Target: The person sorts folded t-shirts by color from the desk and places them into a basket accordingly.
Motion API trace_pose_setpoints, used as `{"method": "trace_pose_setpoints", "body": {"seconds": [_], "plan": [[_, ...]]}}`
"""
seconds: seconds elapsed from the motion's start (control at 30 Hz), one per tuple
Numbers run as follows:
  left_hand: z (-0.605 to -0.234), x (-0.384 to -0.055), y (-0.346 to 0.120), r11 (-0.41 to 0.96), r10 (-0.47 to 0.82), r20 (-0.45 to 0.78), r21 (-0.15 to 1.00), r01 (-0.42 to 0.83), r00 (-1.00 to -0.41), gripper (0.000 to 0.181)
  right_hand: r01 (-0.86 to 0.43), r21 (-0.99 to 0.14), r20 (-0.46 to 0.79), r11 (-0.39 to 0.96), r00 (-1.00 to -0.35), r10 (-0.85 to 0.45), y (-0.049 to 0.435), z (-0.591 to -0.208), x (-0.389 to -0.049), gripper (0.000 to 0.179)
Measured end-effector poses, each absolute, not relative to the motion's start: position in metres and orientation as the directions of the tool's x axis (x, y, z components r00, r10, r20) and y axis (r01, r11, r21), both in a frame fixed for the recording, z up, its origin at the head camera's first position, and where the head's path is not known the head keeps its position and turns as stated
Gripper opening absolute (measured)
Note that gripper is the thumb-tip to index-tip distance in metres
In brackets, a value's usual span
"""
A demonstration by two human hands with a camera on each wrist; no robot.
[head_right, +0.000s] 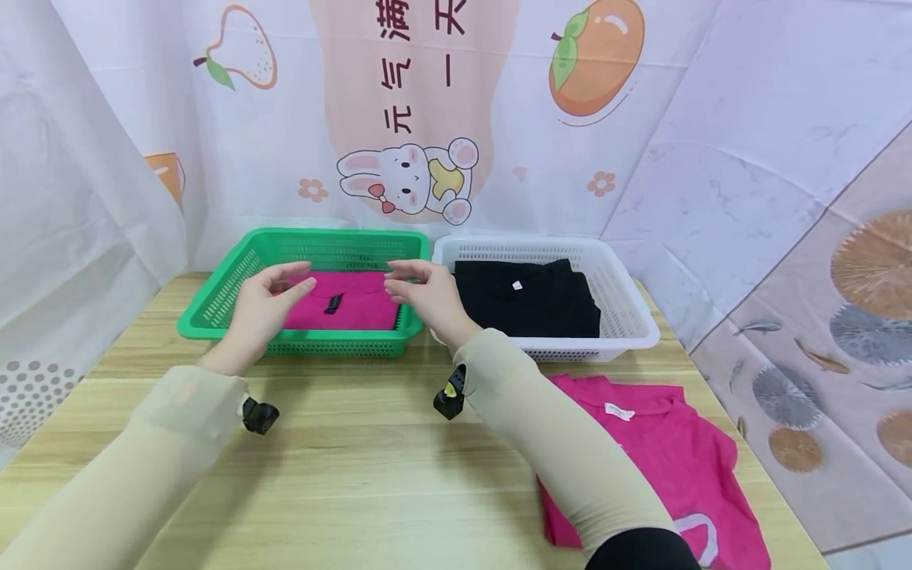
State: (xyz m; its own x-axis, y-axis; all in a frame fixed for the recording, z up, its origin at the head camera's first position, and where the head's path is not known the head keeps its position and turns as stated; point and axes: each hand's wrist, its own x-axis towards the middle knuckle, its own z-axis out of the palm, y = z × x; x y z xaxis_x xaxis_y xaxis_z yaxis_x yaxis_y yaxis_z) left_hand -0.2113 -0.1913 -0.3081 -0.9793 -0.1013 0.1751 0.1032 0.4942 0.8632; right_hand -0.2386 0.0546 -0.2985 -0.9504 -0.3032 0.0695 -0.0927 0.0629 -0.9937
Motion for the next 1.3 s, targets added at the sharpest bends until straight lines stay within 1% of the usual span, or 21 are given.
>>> {"method": "trace_pose_setpoints", "body": {"seconds": [0.2, 0.47, 0.67, 0.93, 1.1, 1.3], "plan": [[-0.306, -0.203, -0.182, 0.476, -0.081, 0.193, 0.870, 0.132, -0.978, 0.043, -0.124, -0.991, 0.100, 0.057, -0.946, -0.308, 0.063, -0.294, -0.228, 0.036], [-0.306, -0.190, -0.168, 0.414, -0.047, 0.213, 0.893, 0.175, -0.976, 0.042, -0.142, -0.989, 0.119, 0.048, -0.938, -0.325, 0.076, -0.289, -0.211, 0.034], [-0.310, -0.174, -0.155, 0.367, -0.027, 0.231, 0.907, 0.205, -0.973, 0.040, -0.174, -0.984, 0.153, 0.035, -0.931, -0.331, 0.087, -0.293, -0.197, 0.033], [-0.314, -0.156, -0.141, 0.317, -0.036, 0.226, 0.926, 0.203, -0.974, 0.034, -0.186, -0.981, 0.195, -0.057, -0.934, -0.298, 0.101, -0.302, -0.181, 0.036], [-0.317, -0.148, -0.135, 0.273, -0.038, 0.209, 0.943, 0.191, -0.977, 0.034, -0.173, -0.979, 0.196, -0.104, -0.939, -0.284, 0.109, -0.307, -0.174, 0.037], [-0.323, -0.140, -0.124, 0.206, -0.028, 0.197, 0.960, 0.187, -0.980, 0.033, -0.172, -0.981, 0.190, -0.087, -0.942, -0.278, 0.121, -0.308, -0.168, 0.038]]}}
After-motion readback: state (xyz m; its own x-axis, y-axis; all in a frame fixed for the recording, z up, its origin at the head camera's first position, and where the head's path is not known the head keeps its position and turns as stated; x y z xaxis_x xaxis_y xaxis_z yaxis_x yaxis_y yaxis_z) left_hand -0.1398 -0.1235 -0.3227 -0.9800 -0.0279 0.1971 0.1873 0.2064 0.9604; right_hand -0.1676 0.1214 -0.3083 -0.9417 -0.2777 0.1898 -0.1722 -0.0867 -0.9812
